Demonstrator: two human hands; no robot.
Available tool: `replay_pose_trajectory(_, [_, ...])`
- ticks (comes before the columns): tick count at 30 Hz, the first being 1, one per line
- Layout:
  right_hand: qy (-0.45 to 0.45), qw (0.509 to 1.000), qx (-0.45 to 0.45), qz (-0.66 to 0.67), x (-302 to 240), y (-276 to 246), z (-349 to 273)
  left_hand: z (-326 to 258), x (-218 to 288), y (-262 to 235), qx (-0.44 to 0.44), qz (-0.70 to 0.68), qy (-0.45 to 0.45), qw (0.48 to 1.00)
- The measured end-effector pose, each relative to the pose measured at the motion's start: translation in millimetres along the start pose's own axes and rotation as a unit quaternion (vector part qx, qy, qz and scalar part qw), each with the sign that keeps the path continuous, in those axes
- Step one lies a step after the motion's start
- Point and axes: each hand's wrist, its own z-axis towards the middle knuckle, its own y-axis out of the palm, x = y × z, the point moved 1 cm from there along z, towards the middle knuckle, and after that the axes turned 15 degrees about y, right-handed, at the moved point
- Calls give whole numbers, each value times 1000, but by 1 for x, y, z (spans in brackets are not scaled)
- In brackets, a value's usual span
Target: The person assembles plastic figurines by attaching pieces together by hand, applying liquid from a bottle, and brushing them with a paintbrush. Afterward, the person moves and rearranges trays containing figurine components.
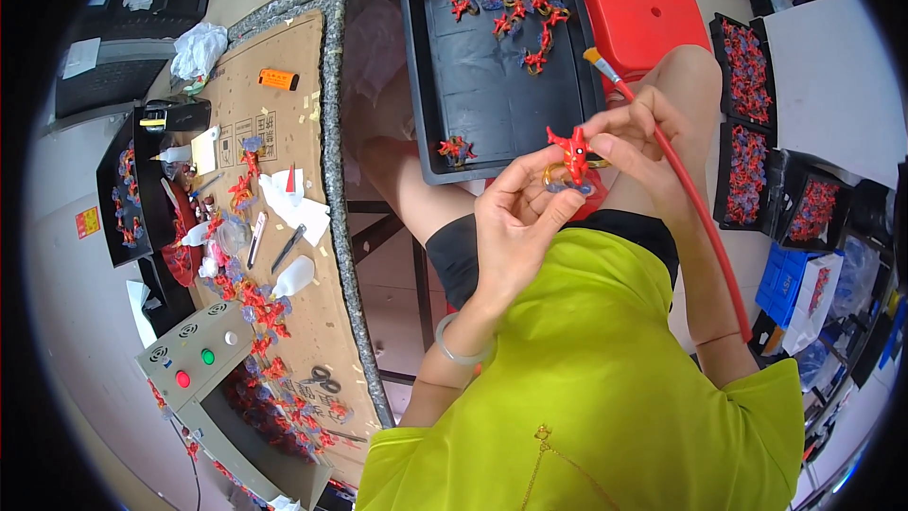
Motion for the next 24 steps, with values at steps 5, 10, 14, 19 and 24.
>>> replay_pose_trajectory(5, [125, 991, -45, -20, -2, -6, 9, -3, 1, 7, -6, 66, 37, 997])
replay_pose_trajectory(10, [161, 982, -77, 58, 8, -11, 13, -5, 4, 7, -14, 53, 27, 998])
replay_pose_trajectory(14, [149, 984, -61, 70, 8, -10, 12, -5, 5, 8, -16, 59, 23, 998])
replay_pose_trajectory(19, [167, 982, -70, 56, 8, -11, 13, -5, 4, 5, -26, 76, 37, 996])
replay_pose_trajectory(24, [169, 980, -78, 71, 7, -11, 13, -5, 4, 4, -34, 86, 47, 995])
